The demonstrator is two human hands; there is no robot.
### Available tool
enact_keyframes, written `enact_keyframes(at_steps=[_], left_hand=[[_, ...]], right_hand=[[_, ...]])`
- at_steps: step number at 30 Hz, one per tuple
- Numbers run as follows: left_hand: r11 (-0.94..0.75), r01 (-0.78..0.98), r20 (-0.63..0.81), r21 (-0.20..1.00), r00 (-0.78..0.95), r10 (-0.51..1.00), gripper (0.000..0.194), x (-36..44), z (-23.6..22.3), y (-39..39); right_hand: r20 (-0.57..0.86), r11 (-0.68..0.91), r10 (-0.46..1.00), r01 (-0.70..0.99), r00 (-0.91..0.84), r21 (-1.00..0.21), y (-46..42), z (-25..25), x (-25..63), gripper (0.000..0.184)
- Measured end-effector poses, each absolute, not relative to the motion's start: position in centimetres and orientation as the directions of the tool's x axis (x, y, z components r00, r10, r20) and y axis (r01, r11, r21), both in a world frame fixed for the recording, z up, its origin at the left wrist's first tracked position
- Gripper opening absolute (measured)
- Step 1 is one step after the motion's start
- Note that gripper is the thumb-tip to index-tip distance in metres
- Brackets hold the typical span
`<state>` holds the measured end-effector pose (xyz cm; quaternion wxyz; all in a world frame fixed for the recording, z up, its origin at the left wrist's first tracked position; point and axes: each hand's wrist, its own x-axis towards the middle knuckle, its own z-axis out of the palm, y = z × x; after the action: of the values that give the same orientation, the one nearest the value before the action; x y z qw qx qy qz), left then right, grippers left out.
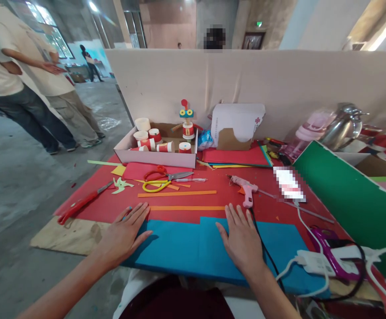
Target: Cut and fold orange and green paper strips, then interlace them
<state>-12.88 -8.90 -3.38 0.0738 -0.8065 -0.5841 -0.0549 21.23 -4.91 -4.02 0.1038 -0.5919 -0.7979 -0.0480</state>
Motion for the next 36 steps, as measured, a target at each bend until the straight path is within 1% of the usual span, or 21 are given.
enact_keyframes(at_steps=[2, 3, 6, 7, 10, 16, 20, 23, 25, 27, 29, 31, 36], left_hand=[[-0.306, 0.95, 0.182, -0.064, 0.312, 0.932, 0.07, -12.8, -3.5, -8.9], [-0.302, 0.951, 0.182, -0.071, 0.31, 0.933, 0.071, -12.8, -3.5, -8.9], [-0.292, 0.951, 0.176, -0.097, 0.305, 0.936, 0.071, -12.7, -3.5, -8.9], [-0.291, 0.951, 0.177, -0.102, 0.306, 0.936, 0.07, -12.6, -3.5, -8.9], [-0.291, 0.952, 0.189, -0.099, 0.305, 0.933, 0.067, -12.7, -3.5, -9.0], [-0.282, 0.956, 0.194, -0.082, 0.293, 0.936, 0.067, -12.7, -3.7, -9.0], [-0.286, 0.956, 0.189, -0.066, 0.293, 0.937, 0.066, -12.7, -3.8, -9.0], [-0.283, 0.957, 0.178, -0.062, 0.29, 0.94, 0.065, -12.8, -3.4, -8.8], [-0.288, 0.956, 0.165, -0.059, 0.294, 0.941, 0.06, -12.7, -2.7, -8.4], [-0.285, 0.957, 0.159, -0.058, 0.291, 0.943, 0.051, -12.4, -1.8, -7.6], [-0.284, 0.957, 0.161, -0.055, 0.289, 0.944, 0.04, -11.8, -0.9, -6.6], [-0.295, 0.955, 0.156, -0.035, 0.296, 0.942, 0.034, -10.9, -0.2, -5.5], [-0.301, 0.952, 0.063, 0.047, 0.298, 0.952, 0.021, -9.4, -0.1, -4.0]], right_hand=[[0.255, 0.277, 0.933, 0.959, -0.253, -0.063, -5.3, -3.5, 19.1, 0.069], [0.243, 0.317, 0.926, 0.945, -0.289, -0.084, -5.6, -3.2, 17.7, 0.069], [0.136, 0.503, 0.863, 0.848, -0.486, -0.168, -6.0, -2.4, 13.3, 0.068], [0.1, 0.543, 0.84, 0.817, -0.534, -0.197, -6.0, -2.2, 12.3, 0.068], [0.057, 0.523, 0.848, 0.818, -0.526, -0.24, -5.7, -2.3, 11.6, 0.067], [0.075, 0.403, 0.915, 0.9, -0.396, -0.167, -5.1, -3.5, 17.3, 0.066], [0.123, 0.35, 0.933, 0.931, -0.337, -0.107, -5.2, -4.0, 20.4, 0.063], [0.148, 0.317, 0.941, 0.946, -0.305, -0.066, -5.3, -4.0, 21.5, 0.066], [0.177, 0.288, 0.945, 0.956, -0.275, -0.051, -5.2, -3.8, 21.7, 0.068], [0.235, 0.257, 0.943, 0.965, -0.237, -0.058, -5.2, -3.6, 21.4, 0.07], [0.306, 0.261, 0.926, 0.961, -0.222, -0.093, -5.1, -3.3, 20.7, 0.07], [0.372, 0.315, 0.896, 0.937, -0.242, -0.15, -4.9, -2.8, 19.6, 0.067], [0.482, 0.476, 0.826, 0.82, -0.292, -0.319, -4.6, -1.2, 17.3, 0.049]])
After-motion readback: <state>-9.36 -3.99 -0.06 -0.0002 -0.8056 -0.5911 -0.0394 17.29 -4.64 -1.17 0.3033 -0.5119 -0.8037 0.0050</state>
